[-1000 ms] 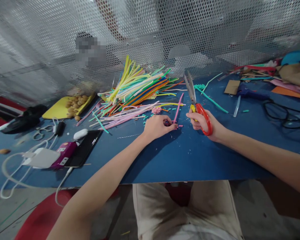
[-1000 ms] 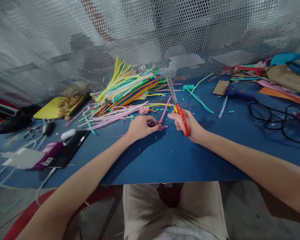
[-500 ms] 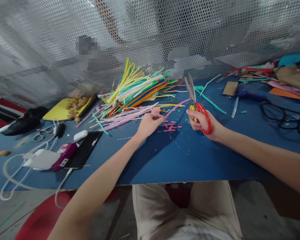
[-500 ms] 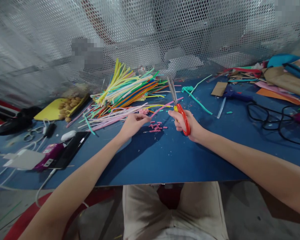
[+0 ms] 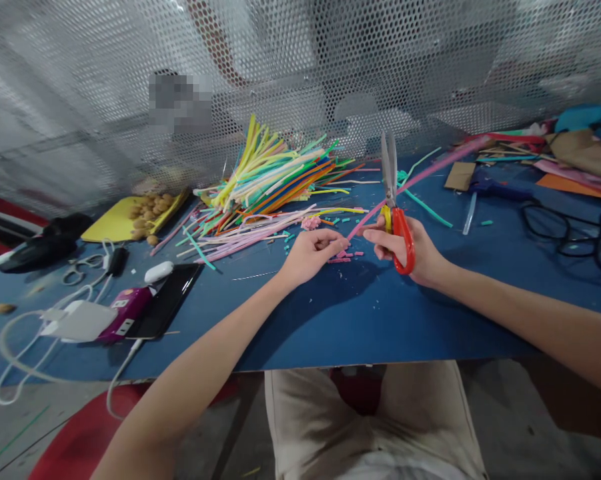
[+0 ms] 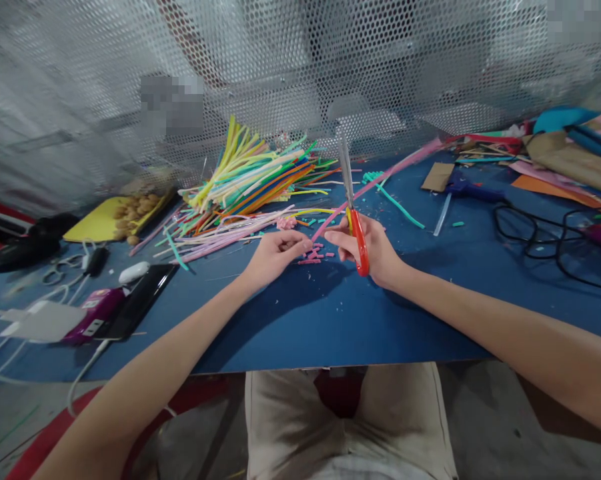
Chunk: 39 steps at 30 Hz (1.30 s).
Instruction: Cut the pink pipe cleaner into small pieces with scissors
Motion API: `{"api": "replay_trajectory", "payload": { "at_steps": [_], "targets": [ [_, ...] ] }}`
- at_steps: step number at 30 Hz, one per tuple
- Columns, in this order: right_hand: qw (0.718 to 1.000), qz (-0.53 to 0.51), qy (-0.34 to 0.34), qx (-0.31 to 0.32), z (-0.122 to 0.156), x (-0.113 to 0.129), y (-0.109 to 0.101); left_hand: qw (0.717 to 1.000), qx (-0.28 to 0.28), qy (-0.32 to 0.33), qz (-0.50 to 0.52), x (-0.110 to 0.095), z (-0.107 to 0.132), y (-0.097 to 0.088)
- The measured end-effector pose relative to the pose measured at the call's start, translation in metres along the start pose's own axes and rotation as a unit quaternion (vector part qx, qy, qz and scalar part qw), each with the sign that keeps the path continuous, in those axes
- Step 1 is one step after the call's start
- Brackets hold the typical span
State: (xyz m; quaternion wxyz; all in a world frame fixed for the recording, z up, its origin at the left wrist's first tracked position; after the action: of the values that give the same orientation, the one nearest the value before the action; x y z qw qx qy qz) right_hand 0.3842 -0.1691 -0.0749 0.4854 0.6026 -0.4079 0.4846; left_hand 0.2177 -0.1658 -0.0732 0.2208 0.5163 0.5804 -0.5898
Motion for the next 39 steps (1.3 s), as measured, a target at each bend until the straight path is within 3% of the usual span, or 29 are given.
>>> {"api": "replay_trajectory", "payload": {
  "at_steps": [4, 8, 12, 16, 23, 27, 32, 35, 39],
  "targets": [
    [1.0, 0.0, -0.013, -0.006, 0.0, -0.003, 0.001, 0.997, 0.044, 0.027, -0.052, -0.006, 0.002, 0.014],
    [1.0, -0.021, -0.004, -0.019, -0.004, -0.012, -0.002, 0.99, 0.064, 0.065, -0.112, -0.013, 0.001, 0.016],
    [1.0, -0.003, -0.021, -0.022, -0.009, -0.01, -0.005, 0.961, 0.056, 0.095, -0.252, -0.019, -0.001, -0.002],
    [0.999, 0.008, -0.018, -0.034, -0.013, -0.012, -0.011, 0.926, 0.053, 0.077, -0.366, -0.008, -0.003, -0.023],
    [0.999, 0.03, -0.018, -0.021, -0.014, -0.014, -0.011, 0.922, 0.106, 0.085, -0.362, 0.011, -0.005, -0.014],
    [0.998, 0.058, -0.005, -0.016, -0.014, -0.018, -0.013, 0.914, 0.082, 0.105, -0.383, 0.003, -0.005, -0.014],
    [0.997, 0.066, -0.027, 0.018, -0.013, -0.016, -0.008, 0.909, -0.017, 0.115, -0.401, -0.02, -0.002, -0.028],
    [0.997, 0.066, -0.041, 0.019, -0.012, -0.015, -0.006, 0.898, -0.014, 0.111, -0.425, -0.021, -0.002, -0.026],
    [0.995, 0.085, -0.051, 0.02, -0.012, -0.015, -0.005, 0.899, 0.031, 0.088, -0.427, -0.005, -0.005, -0.02]
  ]
}}
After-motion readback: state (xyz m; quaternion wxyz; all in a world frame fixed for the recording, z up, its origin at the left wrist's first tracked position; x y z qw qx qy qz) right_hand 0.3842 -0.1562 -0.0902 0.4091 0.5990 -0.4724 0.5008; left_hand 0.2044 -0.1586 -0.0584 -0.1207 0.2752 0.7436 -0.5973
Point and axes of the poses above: each hand's wrist, its own z-axis away from the middle knuckle, its own y-axis out of the palm, x = y × z, the point moved 10 cm from there along -z, towards the middle knuckle, and after that the axes turned 4 degrees about y, right-handed, at the moved point
